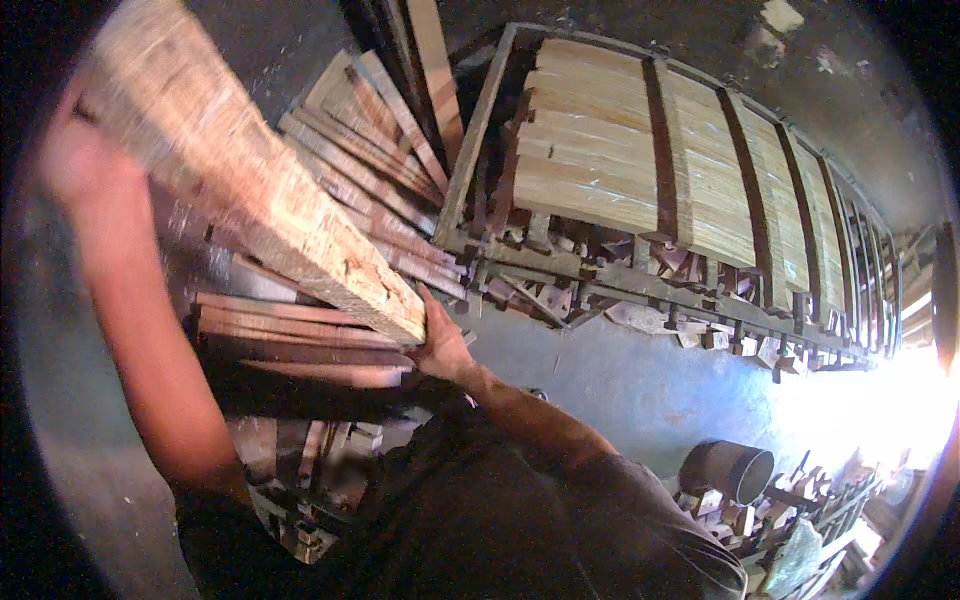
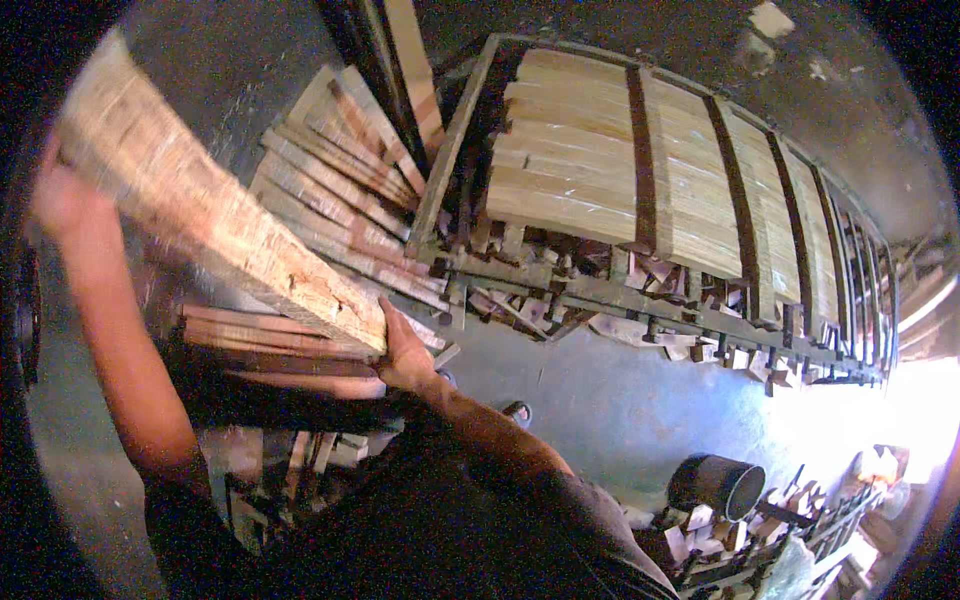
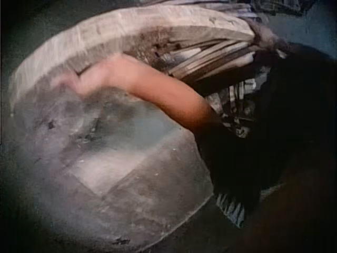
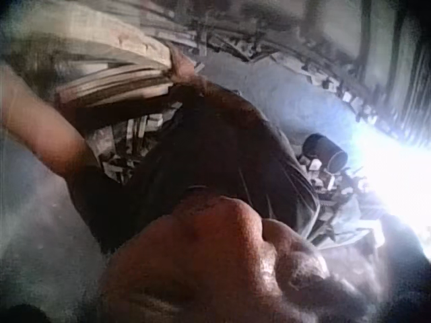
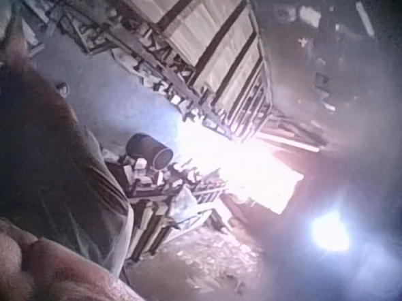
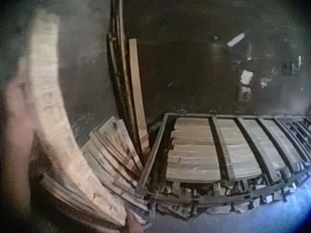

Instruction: The person picks up wood planks from the floor and places them side-by-side onto a large metal clamping rack, uses a long metal bar to align the planks, and hammers small wood blocks into the rack using a hatchet to secure the assembly.

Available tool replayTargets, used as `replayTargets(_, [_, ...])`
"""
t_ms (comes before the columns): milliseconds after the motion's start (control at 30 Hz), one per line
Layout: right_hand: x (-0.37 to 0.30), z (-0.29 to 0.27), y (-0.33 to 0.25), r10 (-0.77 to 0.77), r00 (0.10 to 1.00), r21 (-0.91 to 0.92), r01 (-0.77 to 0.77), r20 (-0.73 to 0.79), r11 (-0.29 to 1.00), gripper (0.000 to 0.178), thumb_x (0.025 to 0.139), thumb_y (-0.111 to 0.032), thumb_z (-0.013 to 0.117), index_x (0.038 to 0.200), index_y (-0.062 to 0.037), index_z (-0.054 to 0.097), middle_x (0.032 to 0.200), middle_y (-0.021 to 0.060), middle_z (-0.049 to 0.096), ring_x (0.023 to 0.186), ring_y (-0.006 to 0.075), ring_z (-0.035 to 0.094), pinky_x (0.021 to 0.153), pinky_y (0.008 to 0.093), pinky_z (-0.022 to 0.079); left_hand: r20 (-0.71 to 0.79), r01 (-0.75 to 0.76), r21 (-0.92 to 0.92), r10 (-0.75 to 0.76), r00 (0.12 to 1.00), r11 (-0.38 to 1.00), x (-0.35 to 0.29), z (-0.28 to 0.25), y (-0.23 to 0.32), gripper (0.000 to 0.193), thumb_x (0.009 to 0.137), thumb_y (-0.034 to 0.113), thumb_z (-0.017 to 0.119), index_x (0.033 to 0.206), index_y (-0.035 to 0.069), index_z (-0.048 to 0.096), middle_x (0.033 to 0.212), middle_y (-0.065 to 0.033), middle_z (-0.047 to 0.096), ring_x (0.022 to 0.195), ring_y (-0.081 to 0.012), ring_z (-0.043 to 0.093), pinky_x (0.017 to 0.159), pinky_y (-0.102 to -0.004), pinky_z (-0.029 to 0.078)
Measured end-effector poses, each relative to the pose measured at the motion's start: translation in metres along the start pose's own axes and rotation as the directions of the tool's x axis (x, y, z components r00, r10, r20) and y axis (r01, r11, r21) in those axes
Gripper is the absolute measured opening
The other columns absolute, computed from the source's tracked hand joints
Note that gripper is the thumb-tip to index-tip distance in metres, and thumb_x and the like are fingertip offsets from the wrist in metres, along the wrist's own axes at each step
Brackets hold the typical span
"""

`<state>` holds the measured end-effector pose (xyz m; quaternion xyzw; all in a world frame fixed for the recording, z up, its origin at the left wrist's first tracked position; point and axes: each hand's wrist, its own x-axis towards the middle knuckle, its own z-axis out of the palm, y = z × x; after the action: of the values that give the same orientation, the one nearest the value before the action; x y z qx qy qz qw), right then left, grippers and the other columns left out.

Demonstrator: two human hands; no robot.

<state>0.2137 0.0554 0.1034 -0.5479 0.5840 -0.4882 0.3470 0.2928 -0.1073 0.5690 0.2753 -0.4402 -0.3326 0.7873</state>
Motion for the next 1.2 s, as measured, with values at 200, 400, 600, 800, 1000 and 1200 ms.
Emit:
replayTargets(200, [-0.011,-0.085,-0.009,-0.063,0.892,-0.205,-0.033,-0.448,0.978,0.058,0.065,-0.018,0.084,0.112,-0.0010,0.056,0.092,0.0202,0.062,0.088,0.0451,0.060,0.076,0.0497,0.050,0.512,0.144,0.155,-0.205,0.834,0.977,-0.062,0.035,-0.144,0.059,0.103,0.031,0.057,0.151,0.001,0.039,0.144,-0.0107,0.054,0.127,-0.0239,0.053,0.113,-0.0377,0.036])
replayTargets(400, [-0.023,-0.191,-0.017,0.204,0.889,-0.403,-0.377,-0.410,0.834,0.096,0.068,-0.025,0.086,0.146,0.0003,0.036,0.137,0.0257,0.048,0.120,0.0449,0.049,0.100,0.0509,0.044,0.538,0.518,0.267,-0.572,0.620,0.813,-0.243,0.034,-0.298,0.072,0.083,0.007,0.074,0.146,0.002,0.039,0.129,-0.0128,0.057,0.116,-0.0255,0.059,0.101,-0.0392,0.048])
replayTargets(600, [-0.097,-0.233,-0.008,0.412,0.833,-0.575,-0.554,-0.370,0.602,0.120,0.060,-0.018,0.090,0.155,-0.0030,0.018,0.122,0.0220,0.053,0.108,0.0425,0.053,0.091,0.0523,0.048,0.491,0.860,0.180,-0.801,0.342,0.477,-0.256,0.126,-0.457,0.051,0.079,0.001,0.074,0.126,0.007,0.054,0.111,-0.0094,0.066,0.099,-0.0209,0.065,0.085,-0.0349,0.054])
replayTargets(800, [0.045,-0.235,0.000,0.585,0.669,-0.384,-0.742,-0.458,0.549,0.088,0.073,-0.014,0.071,0.151,-0.0122,0.030,0.113,0.0201,0.061,0.106,0.0451,0.058,0.083,0.0534,0.053,0.456,0.842,0.408,-0.877,0.149,0.354,-0.282,0.199,-0.655,0.041,0.075,0.006,0.076,0.112,0.010,0.061,0.096,-0.0038,0.070,0.086,-0.0178,0.066,0.076,-0.0349,0.054])
replayTargets(1000, [0.173,-0.249,0.061,0.420,0.735,-0.446,-0.665,-0.532,0.600,0.082,0.078,-0.021,0.073,0.152,-0.0125,0.037,0.105,0.0230,0.061,0.091,0.0451,0.063,0.071,0.0536,0.054,0.590,0.411,0.597,-0.725,0.357,0.689,-0.295,0.226,-0.761,0.102,0.068,0.023,0.083,0.151,0.005,0.029,0.139,-0.0222,0.050,0.131,-0.0327,0.047,0.109,-0.0463,0.038])
replayTargets(1200, [0.184,-0.222,0.107,0.507,0.686,-0.476,-0.727,-0.521,0.495,0.094,0.078,-0.018,0.071,0.157,-0.0179,0.022,0.107,0.0252,0.060,0.092,0.0457,0.064,0.067,0.0529,0.056,0.706,0.103,0.598,-0.584,0.402,0.795,-0.315,0.210,-0.757,0.120,0.063,0.024,0.082,0.158,0.000,0.013,0.160,-0.0275,0.023,0.149,-0.0414,0.020,0.124,-0.0470,0.012])
